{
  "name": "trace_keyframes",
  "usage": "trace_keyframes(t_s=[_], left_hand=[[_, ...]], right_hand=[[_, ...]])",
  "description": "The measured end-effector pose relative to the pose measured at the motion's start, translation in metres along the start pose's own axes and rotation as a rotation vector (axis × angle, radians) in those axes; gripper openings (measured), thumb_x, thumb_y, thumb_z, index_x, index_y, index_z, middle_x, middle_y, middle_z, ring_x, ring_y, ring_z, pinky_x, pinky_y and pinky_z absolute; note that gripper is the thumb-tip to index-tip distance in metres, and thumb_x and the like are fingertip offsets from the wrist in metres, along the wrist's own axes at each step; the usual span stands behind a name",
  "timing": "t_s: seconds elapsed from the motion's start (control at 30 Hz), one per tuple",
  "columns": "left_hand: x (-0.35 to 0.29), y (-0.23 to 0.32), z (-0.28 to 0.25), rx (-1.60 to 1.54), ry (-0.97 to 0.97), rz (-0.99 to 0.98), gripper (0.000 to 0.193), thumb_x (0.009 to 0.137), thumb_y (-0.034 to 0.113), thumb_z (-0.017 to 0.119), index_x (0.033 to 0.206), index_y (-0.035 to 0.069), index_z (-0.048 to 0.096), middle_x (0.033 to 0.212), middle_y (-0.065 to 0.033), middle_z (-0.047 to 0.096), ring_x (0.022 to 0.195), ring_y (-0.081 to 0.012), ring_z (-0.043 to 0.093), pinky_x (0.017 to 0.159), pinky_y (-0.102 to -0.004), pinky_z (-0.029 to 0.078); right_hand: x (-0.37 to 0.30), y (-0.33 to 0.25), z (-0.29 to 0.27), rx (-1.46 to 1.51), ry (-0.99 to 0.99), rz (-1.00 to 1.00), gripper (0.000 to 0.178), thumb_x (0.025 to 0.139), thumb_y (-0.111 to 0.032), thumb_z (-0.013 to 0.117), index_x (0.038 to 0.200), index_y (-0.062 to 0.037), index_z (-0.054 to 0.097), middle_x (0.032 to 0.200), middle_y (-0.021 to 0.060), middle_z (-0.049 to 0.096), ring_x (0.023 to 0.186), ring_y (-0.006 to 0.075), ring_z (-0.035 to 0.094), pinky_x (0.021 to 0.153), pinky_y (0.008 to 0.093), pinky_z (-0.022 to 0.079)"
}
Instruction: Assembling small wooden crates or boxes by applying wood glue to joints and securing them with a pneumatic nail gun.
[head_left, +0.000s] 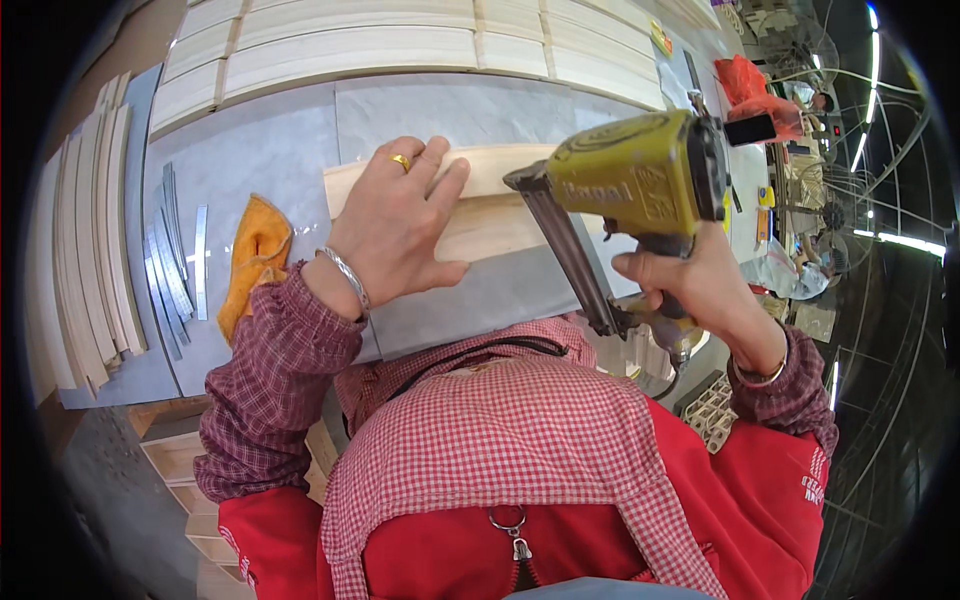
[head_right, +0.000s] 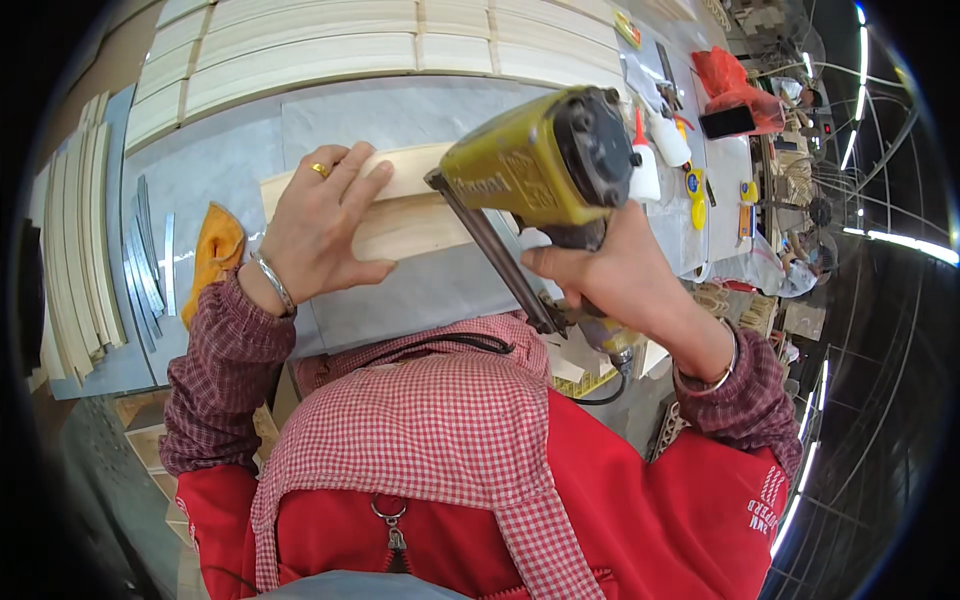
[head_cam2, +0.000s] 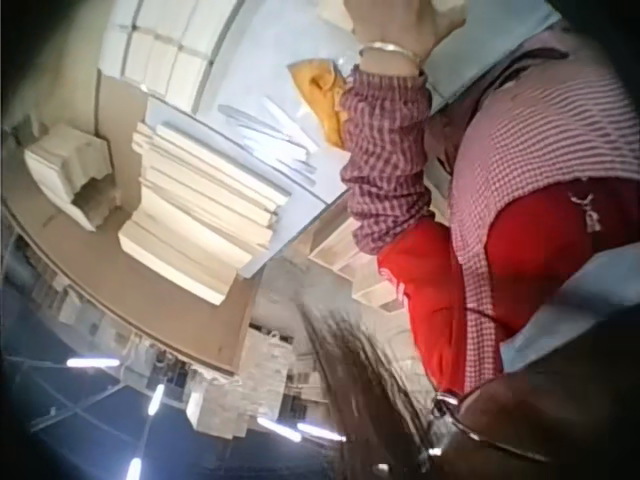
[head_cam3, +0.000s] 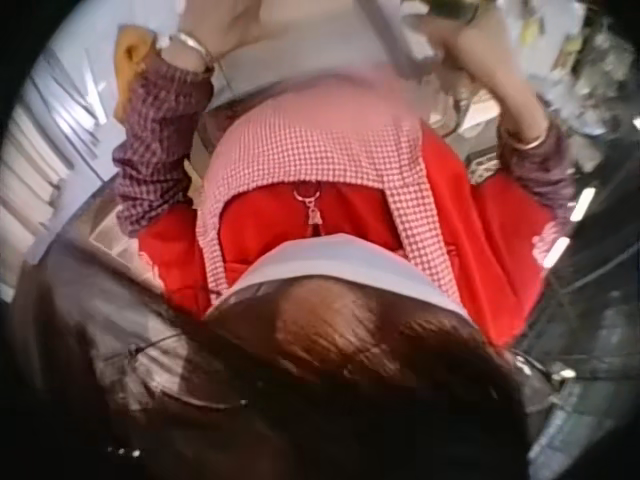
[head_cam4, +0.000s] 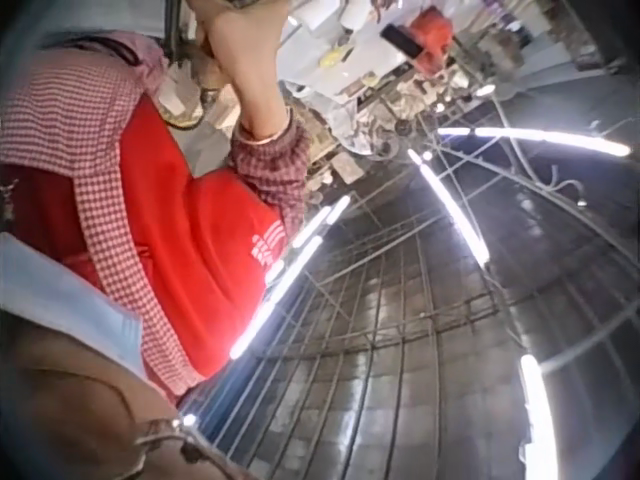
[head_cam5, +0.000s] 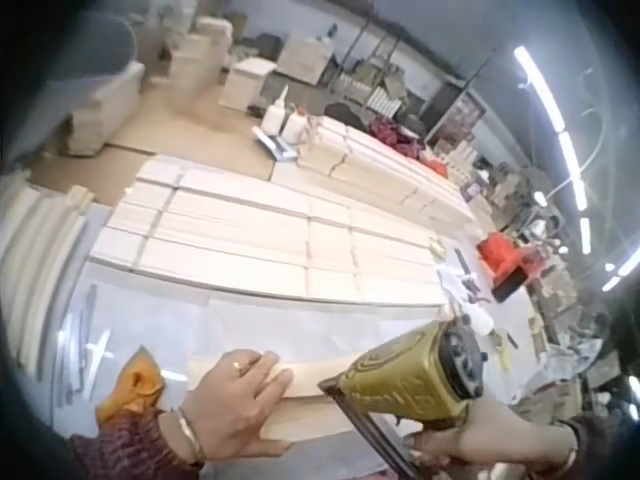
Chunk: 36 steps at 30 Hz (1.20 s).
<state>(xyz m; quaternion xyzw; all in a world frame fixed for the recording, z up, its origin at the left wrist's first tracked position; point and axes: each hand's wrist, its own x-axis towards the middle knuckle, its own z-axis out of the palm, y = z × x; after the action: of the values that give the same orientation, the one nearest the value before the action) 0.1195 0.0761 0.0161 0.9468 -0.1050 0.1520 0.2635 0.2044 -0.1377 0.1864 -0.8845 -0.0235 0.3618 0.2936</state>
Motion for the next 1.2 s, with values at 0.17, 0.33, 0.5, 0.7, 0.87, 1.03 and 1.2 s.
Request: trace_keyframes(t_s=[0.17, 0.33, 0.5, 0.7, 0.87, 1.03, 1.2], left_hand=[[0.001, 0.0, -0.002, -0.015, -0.056, -0.007, 0.082, 0.051, 0.034, 0.081, 0.12, 0.003, 0.051, 0.126, -0.0158, 0.048, 0.108, -0.0313, 0.047, 0.097, -0.0387, 0.038], [0.002, -0.001, -0.004, -0.015, -0.068, -0.012, 0.082, 0.052, 0.036, 0.081, 0.12, 0.002, 0.051, 0.125, -0.0159, 0.047, 0.108, -0.0308, 0.046, 0.099, -0.0384, 0.036], [0.004, -0.002, -0.003, -0.03, -0.07, -0.007, 0.08, 0.053, 0.036, 0.081, 0.117, 0.001, 0.051, 0.123, -0.0165, 0.047, 0.107, -0.0307, 0.046, 0.1, -0.038, 0.034], [0.003, -0.003, -0.002, -0.049, -0.058, 0.012, 0.078, 0.053, 0.037, 0.081, 0.114, 0.0, 0.051, 0.121, -0.0172, 0.046, 0.106, -0.0307, 0.046, 0.1, -0.0378, 0.034], [0.001, 0.004, -0.006, -0.051, -0.088, -0.074, 0.085, 0.05, 0.039, 0.082, 0.117, -0.002, 0.049, 0.125, -0.017, 0.046, 0.111, -0.0323, 0.045, 0.105, -0.0402, 0.031], [-0.022, 0.03, 0.017, 0.13, 0.168, -0.087, 0.05, 0.069, 0.022, 0.069, 0.109, -0.006, 0.056, 0.121, -0.0204, 0.054, 0.115, -0.0329, 0.05, 0.108, -0.041, 0.034], [-0.041, 0.053, 0.041, 0.125, 0.415, -0.148, 0.033, 0.077, 0.009, 0.058, 0.105, -0.008, 0.059, 0.118, -0.0224, 0.058, 0.116, -0.0319, 0.053, 0.106, -0.0402, 0.038]], right_hand=[[0.028, -0.019, -0.004, -0.068, -0.058, -0.008, 0.023, 0.073, -0.003, 0.067, 0.094, 0.0035, 0.059, 0.065, 0.007, 0.057, 0.044, 0.0098, 0.045, 0.041, 0.0225, 0.035], [0.036, -0.03, 0.0, -0.116, -0.058, -0.031, 0.02, 0.074, -0.004, 0.067, 0.091, 0.0031, 0.06, 0.06, 0.0045, 0.054, 0.042, 0.0093, 0.044, 0.041, 0.0218, 0.035], [0.037, -0.035, 0.002, -0.13, -0.033, -0.055, 0.016, 0.074, -0.004, 0.068, 0.087, 0.0016, 0.06, 0.059, 0.0026, 0.053, 0.043, 0.009, 0.044, 0.043, 0.0209, 0.035], [0.036, -0.042, 0.002, -0.257, -0.021, -0.041, 0.029, 0.073, -0.003, 0.065, 0.101, 0.0011, 0.058, 0.064, 0.0052, 0.055, 0.045, 0.0104, 0.045, 0.042, 0.0229, 0.035], [0.036, -0.041, 0.001, -0.361, -0.022, -0.051, 0.028, 0.072, -0.002, 0.065, 0.099, 0.0003, 0.057, 0.065, 0.0047, 0.055, 0.045, 0.0104, 0.045, 0.042, 0.0233, 0.035], [0.035, -0.047, 0.0, -0.333, -0.033, -0.101, 0.024, 0.073, -0.004, 0.068, 0.095, 0.0001, 0.058, 0.066, 0.0046, 0.056, 0.047, 0.0105, 0.047, 0.043, 0.0227, 0.036], [0.029, -0.067, 0.013, -0.436, 0.002, -0.088, 0.024, 0.073, -0.005, 0.07, 0.093, 0.0004, 0.058, 0.065, 0.0038, 0.057, 0.047, 0.0106, 0.047, 0.044, 0.0224, 0.037]])
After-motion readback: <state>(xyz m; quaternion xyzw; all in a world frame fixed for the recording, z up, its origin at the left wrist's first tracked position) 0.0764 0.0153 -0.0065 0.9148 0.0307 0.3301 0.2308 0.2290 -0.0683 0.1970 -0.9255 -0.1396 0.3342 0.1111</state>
